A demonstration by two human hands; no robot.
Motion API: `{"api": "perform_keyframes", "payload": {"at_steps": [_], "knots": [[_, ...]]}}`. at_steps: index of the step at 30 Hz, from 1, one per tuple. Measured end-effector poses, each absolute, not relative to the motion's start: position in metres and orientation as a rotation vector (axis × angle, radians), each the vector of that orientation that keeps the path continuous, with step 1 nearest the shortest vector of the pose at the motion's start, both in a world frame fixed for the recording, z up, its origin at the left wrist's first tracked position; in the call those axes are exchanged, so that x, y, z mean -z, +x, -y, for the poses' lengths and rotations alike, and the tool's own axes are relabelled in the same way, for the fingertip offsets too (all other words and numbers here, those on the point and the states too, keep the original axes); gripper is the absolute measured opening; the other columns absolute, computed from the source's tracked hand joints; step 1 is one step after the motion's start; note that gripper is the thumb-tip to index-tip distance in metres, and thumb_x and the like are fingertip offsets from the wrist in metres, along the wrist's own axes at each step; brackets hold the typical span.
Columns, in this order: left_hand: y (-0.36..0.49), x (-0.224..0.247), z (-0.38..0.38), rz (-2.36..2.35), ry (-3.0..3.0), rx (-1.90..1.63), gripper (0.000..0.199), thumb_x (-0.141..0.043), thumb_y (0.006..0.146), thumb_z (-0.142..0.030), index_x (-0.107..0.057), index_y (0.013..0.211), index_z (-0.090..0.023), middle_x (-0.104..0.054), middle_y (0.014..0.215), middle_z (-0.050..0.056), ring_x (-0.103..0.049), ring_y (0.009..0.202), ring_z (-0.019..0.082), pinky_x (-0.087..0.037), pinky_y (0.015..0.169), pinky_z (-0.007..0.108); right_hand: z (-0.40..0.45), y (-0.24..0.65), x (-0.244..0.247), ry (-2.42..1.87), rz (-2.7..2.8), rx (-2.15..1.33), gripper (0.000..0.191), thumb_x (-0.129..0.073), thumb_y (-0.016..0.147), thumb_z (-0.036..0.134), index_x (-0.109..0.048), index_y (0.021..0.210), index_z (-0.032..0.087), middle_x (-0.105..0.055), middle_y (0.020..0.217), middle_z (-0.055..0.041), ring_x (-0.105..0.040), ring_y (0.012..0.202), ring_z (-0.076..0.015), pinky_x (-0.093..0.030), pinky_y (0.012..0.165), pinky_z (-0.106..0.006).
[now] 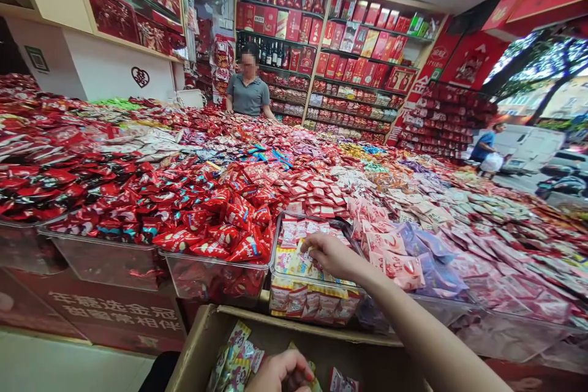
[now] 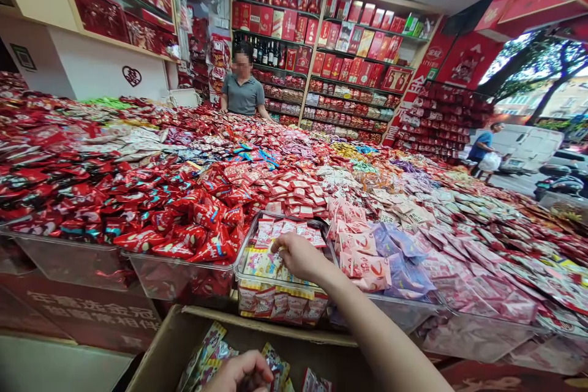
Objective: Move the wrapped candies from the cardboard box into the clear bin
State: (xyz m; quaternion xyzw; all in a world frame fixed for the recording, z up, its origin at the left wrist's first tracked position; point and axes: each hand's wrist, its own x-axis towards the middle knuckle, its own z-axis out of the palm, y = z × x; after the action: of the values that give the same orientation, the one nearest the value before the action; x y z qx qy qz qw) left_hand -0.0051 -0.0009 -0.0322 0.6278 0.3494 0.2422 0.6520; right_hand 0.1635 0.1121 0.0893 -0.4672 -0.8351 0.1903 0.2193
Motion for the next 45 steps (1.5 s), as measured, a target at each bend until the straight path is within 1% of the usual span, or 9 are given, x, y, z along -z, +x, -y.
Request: {"api": "perform_keyframes", "payload": {"at_steps": [5, 11, 17, 23, 26, 30, 34, 38, 45], "knots": [[-0.002, 0.033, 0.0, -0.803, 1.512, -0.491, 0.012, -0.05, 0.063, -0.021, -0.051, 0.073, -0.016, -0.04, 0.059, -0.004, -0.038, 0.056, 0.01, -0.032, 0.054, 0.019, -0.119, 0.166, -0.088, -1.286, 2.395, -0.487, 0.03, -0.037, 0.07, 0.001, -0.061, 0.08, 0.016, -0.06, 0.079, -0.0033, -0.055, 0.071, -0.0137, -0.042, 0.065, -0.024], [0.001, 0.03, 0.005, -1.022, 1.881, -0.397, 0.016, -0.045, 0.07, -0.017, -0.058, 0.079, -0.017, -0.059, 0.07, 0.0, -0.052, 0.066, 0.013, -0.038, 0.06, 0.019, -0.106, 0.168, -0.089, -1.127, 2.439, -0.219, 0.022, -0.044, 0.072, 0.005, -0.061, 0.083, 0.015, -0.058, 0.092, -0.0078, -0.054, 0.085, -0.0162, -0.042, 0.075, -0.027], [-0.02, 0.053, 0.0, -1.218, 2.016, -0.029, 0.015, -0.052, 0.069, -0.02, -0.062, 0.08, -0.018, -0.063, 0.079, 0.008, -0.057, 0.081, 0.026, -0.038, 0.072, 0.033, -0.011, 0.176, -0.092, -1.053, 2.253, -0.31, 0.021, -0.044, 0.079, 0.014, -0.054, 0.097, 0.018, -0.058, 0.086, -0.0062, -0.054, 0.081, -0.0152, -0.043, 0.071, -0.026], [-0.016, 0.068, 0.006, -1.234, 1.943, 0.459, 0.016, -0.063, 0.067, -0.022, -0.062, 0.08, -0.013, -0.063, 0.084, 0.008, -0.058, 0.084, 0.024, -0.042, 0.075, 0.04, 0.017, 0.149, 0.029, -1.667, 2.69, -1.062, 0.023, -0.057, 0.069, 0.021, -0.058, 0.091, 0.015, -0.062, 0.082, -0.0098, -0.058, 0.074, -0.0212, -0.043, 0.061, -0.028], [-0.008, 0.071, 0.006, -1.183, 1.95, 0.588, 0.02, -0.054, 0.078, -0.026, -0.057, 0.093, -0.014, -0.059, 0.096, 0.005, -0.056, 0.088, 0.019, -0.043, 0.079, 0.04, 0.018, 0.133, 0.091, -1.778, 2.648, -1.062, 0.035, -0.06, 0.064, 0.015, -0.055, 0.098, 0.01, -0.059, 0.097, -0.0164, -0.058, 0.082, -0.0243, -0.042, 0.062, -0.027], [-0.007, 0.08, 0.007, -1.158, 1.965, 0.604, 0.045, -0.068, 0.061, -0.019, -0.054, 0.104, -0.013, -0.06, 0.102, 0.012, -0.056, 0.092, 0.027, -0.042, 0.079, 0.043, 0.034, 0.124, 0.127, -1.654, 2.707, -1.129, 0.051, -0.061, 0.064, 0.024, -0.047, 0.111, 0.011, -0.063, 0.091, -0.0124, -0.06, 0.077, -0.0213, -0.042, 0.057, -0.024], [-0.009, 0.085, 0.006, -1.114, 1.968, 0.539, 0.054, -0.068, 0.049, -0.014, -0.058, 0.102, -0.017, -0.063, 0.1, 0.014, -0.057, 0.09, 0.033, -0.042, 0.076, 0.04, 0.037, 0.122, 0.117, -1.545, 2.831, -1.081, 0.017, -0.055, 0.067, 0.015, -0.064, 0.081, 0.013, -0.067, 0.077, -0.0109, -0.061, 0.067, -0.0212, -0.039, 0.054, -0.025], [-0.01, 0.076, 0.001, -1.162, 1.943, 0.422, 0.048, -0.066, 0.05, -0.026, -0.06, 0.096, -0.014, -0.064, 0.094, 0.017, -0.058, 0.084, 0.035, -0.043, 0.07, 0.041, 0.022, 0.129, 0.081, -1.548, 2.825, -0.883, 0.02, -0.045, 0.073, 0.013, -0.064, 0.079, 0.012, -0.066, 0.076, -0.0128, -0.06, 0.068, -0.0221, -0.039, 0.056, -0.027], [-0.011, 0.048, -0.007, -0.966, 1.793, -0.053, 0.023, -0.058, 0.065, -0.035, -0.057, 0.081, -0.018, -0.059, 0.074, -0.002, -0.054, 0.071, 0.016, -0.04, 0.062, 0.022, 0.023, 0.164, 0.021, -1.413, 2.307, -0.839, 0.017, -0.043, 0.079, 0.021, -0.058, 0.073, 0.017, -0.062, 0.067, -0.0027, -0.054, 0.062, -0.013, -0.037, 0.057, -0.021]]}}
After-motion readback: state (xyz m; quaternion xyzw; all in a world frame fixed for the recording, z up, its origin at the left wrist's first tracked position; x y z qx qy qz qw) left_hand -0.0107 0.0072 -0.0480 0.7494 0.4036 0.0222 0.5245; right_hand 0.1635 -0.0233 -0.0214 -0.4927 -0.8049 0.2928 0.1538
